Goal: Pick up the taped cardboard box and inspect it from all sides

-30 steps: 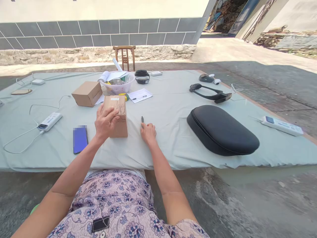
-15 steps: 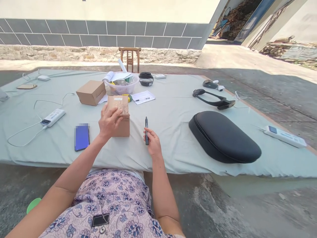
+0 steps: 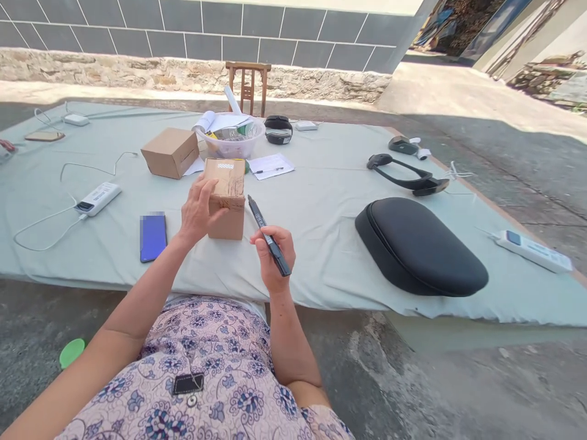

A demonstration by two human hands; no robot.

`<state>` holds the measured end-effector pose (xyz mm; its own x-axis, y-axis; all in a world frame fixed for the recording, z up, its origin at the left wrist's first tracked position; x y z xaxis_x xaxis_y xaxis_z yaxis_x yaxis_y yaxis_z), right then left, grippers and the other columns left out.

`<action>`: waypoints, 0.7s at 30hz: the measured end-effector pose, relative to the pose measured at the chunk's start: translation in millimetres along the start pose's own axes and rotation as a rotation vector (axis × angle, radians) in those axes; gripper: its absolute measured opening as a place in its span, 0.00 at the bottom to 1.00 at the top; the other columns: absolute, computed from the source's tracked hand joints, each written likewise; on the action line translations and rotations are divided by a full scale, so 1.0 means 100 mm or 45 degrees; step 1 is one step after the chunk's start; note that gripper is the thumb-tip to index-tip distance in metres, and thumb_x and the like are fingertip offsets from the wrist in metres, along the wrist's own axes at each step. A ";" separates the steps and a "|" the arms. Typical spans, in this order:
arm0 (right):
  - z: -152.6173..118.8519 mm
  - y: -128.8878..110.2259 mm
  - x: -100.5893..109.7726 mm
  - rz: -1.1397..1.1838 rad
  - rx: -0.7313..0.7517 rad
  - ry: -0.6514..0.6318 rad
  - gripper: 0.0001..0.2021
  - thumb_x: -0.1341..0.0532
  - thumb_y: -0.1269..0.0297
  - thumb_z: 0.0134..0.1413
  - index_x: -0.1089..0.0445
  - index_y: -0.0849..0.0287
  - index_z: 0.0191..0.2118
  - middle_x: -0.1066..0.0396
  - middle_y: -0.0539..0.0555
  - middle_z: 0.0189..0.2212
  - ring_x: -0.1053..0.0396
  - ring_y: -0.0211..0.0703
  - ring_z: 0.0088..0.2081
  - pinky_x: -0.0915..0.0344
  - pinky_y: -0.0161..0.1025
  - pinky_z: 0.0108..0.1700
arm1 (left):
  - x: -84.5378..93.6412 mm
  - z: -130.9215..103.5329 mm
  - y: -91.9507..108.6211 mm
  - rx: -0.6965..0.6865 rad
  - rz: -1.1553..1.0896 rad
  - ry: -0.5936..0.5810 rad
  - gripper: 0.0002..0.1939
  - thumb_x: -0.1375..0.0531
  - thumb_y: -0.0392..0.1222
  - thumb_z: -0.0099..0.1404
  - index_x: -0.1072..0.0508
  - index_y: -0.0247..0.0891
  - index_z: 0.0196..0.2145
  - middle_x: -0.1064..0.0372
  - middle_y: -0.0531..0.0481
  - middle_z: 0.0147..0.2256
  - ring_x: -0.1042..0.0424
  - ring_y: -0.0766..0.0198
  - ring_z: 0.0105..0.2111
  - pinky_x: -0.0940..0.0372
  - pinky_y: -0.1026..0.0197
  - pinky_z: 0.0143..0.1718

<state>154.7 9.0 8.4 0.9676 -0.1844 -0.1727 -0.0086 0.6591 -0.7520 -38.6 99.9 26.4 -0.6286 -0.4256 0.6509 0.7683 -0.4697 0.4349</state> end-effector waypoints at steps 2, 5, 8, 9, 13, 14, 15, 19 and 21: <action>-0.02 0.00 -0.14 -0.015 0.030 -0.076 0.10 0.39 0.53 0.62 0.33 0.51 0.43 0.26 0.48 0.30 0.27 0.39 0.32 0.30 0.40 0.37 | 0.01 0.00 0.00 -0.007 0.032 -0.035 0.37 0.34 0.43 0.58 0.39 0.42 0.64 0.38 0.40 0.63 0.50 0.45 0.70 0.30 0.51 0.55; -0.08 0.10 -0.23 -0.064 -0.035 -0.208 0.11 0.42 0.51 0.64 0.32 0.52 0.45 0.26 0.49 0.31 0.26 0.40 0.33 0.29 0.41 0.37 | 0.02 0.00 0.02 -0.052 0.089 -0.090 0.39 0.34 0.41 0.58 0.41 0.41 0.65 0.40 0.38 0.63 0.53 0.45 0.71 0.32 0.49 0.58; -0.13 0.21 -0.11 -0.164 -0.062 -0.175 0.10 0.42 0.53 0.65 0.32 0.53 0.44 0.28 0.48 0.28 0.28 0.39 0.31 0.30 0.40 0.37 | 0.02 -0.02 0.02 -0.090 0.111 -0.131 0.40 0.33 0.38 0.57 0.41 0.42 0.64 0.41 0.39 0.63 0.56 0.44 0.72 0.32 0.49 0.58; -0.13 0.23 -0.04 -0.217 -0.048 -0.105 0.10 0.42 0.54 0.65 0.32 0.54 0.43 0.30 0.47 0.26 0.29 0.38 0.29 0.30 0.40 0.37 | 0.02 -0.02 0.02 -0.094 0.111 -0.135 0.39 0.33 0.37 0.56 0.41 0.42 0.63 0.40 0.39 0.62 0.56 0.44 0.72 0.31 0.49 0.58; 0.00 0.17 0.12 -0.419 0.088 0.195 0.07 0.42 0.58 0.65 0.32 0.54 0.43 0.30 0.48 0.29 0.28 0.38 0.30 0.30 0.40 0.39 | -0.02 -0.03 0.01 -0.121 0.115 -0.099 0.36 0.33 0.32 0.54 0.37 0.41 0.60 0.38 0.38 0.59 0.55 0.42 0.71 0.32 0.46 0.58; 0.04 0.15 0.10 -0.443 0.120 0.187 0.07 0.42 0.59 0.65 0.31 0.54 0.44 0.28 0.50 0.31 0.27 0.40 0.33 0.30 0.41 0.41 | -0.02 -0.04 0.01 -0.136 0.124 -0.088 0.36 0.33 0.32 0.53 0.37 0.40 0.59 0.37 0.37 0.59 0.54 0.42 0.71 0.32 0.45 0.59; 0.07 0.12 0.05 -0.450 0.145 0.133 0.07 0.42 0.59 0.65 0.31 0.54 0.44 0.27 0.51 0.34 0.26 0.41 0.36 0.30 0.42 0.43 | -0.03 -0.04 0.00 -0.155 0.136 -0.080 0.37 0.33 0.32 0.53 0.37 0.40 0.60 0.37 0.37 0.59 0.54 0.41 0.71 0.32 0.45 0.59; 0.04 0.07 -0.11 -0.338 0.266 -0.095 0.07 0.42 0.60 0.64 0.31 0.53 0.45 0.26 0.49 0.30 0.25 0.41 0.33 0.29 0.42 0.40 | -0.04 -0.05 -0.03 -0.273 0.189 -0.039 0.39 0.33 0.35 0.56 0.41 0.42 0.64 0.45 0.35 0.65 0.56 0.39 0.71 0.32 0.41 0.58; -0.02 0.08 -0.06 -0.294 0.341 0.063 0.06 0.43 0.59 0.65 0.32 0.53 0.43 0.30 0.45 0.25 0.27 0.39 0.26 0.30 0.42 0.37 | -0.02 -0.08 -0.07 -0.352 0.182 -0.004 0.40 0.33 0.40 0.59 0.43 0.45 0.66 0.52 0.35 0.68 0.58 0.37 0.71 0.35 0.39 0.59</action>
<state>148.5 14.4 2.3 0.9227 -0.3819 -0.0530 0.2821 0.7624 -0.5824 -43.3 97.4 16.9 -0.5159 -0.5003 0.6954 0.7866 -0.5981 0.1533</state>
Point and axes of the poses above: each hand's wrist, its own z-axis towards the middle knuckle, its own x-axis out of the back of the hand, y = z × x, the point moved 2 cm from there along z, towards the middle knuckle
